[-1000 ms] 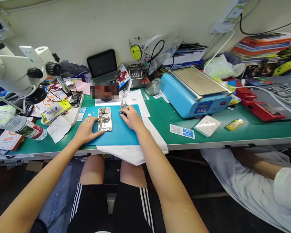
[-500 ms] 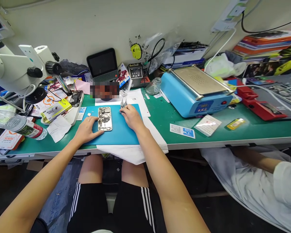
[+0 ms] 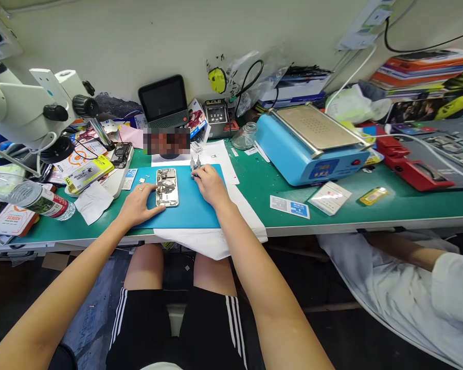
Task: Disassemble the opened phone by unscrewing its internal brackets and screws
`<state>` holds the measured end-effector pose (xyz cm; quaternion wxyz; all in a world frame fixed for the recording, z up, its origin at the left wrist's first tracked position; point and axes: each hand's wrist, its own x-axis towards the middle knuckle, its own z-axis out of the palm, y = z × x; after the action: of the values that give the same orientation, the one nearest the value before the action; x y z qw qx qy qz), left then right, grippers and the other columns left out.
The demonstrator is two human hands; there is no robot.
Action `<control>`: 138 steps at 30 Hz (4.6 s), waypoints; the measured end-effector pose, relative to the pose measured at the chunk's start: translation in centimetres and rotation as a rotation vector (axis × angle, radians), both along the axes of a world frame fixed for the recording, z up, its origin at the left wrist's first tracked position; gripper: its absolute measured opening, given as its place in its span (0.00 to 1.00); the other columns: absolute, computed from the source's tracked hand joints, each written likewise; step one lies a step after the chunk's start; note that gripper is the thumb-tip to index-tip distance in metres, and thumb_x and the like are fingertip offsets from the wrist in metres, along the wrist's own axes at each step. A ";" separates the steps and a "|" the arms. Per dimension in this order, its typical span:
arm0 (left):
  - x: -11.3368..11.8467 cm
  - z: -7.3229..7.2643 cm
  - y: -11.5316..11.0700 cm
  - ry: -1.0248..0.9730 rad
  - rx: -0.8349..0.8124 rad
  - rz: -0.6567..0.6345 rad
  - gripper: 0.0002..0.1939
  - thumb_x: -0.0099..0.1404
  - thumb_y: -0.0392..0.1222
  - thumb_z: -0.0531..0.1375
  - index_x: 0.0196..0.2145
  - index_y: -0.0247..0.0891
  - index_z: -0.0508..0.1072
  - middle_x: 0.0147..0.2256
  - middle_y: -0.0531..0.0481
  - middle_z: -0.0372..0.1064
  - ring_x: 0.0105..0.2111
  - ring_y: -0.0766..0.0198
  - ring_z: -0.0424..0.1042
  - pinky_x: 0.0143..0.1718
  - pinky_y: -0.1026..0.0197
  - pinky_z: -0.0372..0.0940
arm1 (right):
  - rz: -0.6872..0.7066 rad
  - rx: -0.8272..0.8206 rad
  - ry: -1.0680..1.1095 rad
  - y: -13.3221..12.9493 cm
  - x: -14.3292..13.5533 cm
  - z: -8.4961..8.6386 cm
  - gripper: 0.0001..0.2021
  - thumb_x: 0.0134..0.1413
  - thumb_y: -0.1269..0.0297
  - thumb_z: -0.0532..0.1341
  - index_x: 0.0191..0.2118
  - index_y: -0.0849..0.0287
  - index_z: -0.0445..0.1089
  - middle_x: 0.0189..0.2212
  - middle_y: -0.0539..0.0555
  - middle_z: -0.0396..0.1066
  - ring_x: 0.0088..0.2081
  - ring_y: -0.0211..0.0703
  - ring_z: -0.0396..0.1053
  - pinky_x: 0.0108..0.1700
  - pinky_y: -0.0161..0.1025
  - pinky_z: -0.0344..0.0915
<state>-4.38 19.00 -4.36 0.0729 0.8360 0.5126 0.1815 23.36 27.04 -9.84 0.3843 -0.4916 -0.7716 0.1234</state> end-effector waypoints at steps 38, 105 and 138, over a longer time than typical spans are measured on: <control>0.1 -0.5 0.2 -0.001 -0.014 0.038 0.21 0.75 0.53 0.55 0.59 0.39 0.67 0.57 0.40 0.71 0.58 0.47 0.69 0.60 0.47 0.65 | -0.171 0.230 0.247 -1.3 -0.3 0.5 0.22 0.65 0.59 0.59 0.62 0.54 0.59 0.42 0.56 0.80 0.40 0.47 0.81 0.43 0.44 0.80; 0.5 -0.3 0.1 0.134 0.025 0.086 0.11 0.73 0.49 0.55 0.38 0.42 0.71 0.39 0.44 0.70 0.43 0.51 0.70 0.44 0.51 0.64 | 0.198 0.216 0.419 -6.1 -8.9 1.4 0.20 0.71 0.58 0.58 0.64 0.48 0.58 0.46 0.54 0.80 0.42 0.41 0.81 0.45 0.40 0.81; 0.5 -0.4 0.1 0.116 0.032 0.092 0.11 0.73 0.49 0.56 0.36 0.42 0.70 0.38 0.45 0.70 0.43 0.51 0.70 0.43 0.52 0.64 | 0.202 0.269 0.330 -6.0 -8.6 2.0 0.17 0.71 0.57 0.57 0.61 0.46 0.66 0.50 0.54 0.79 0.45 0.45 0.80 0.47 0.44 0.81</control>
<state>-3.84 19.14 -4.76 0.0212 0.8219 0.5507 0.1443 14.80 21.01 -7.84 0.5529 -0.3294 -0.7532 0.1358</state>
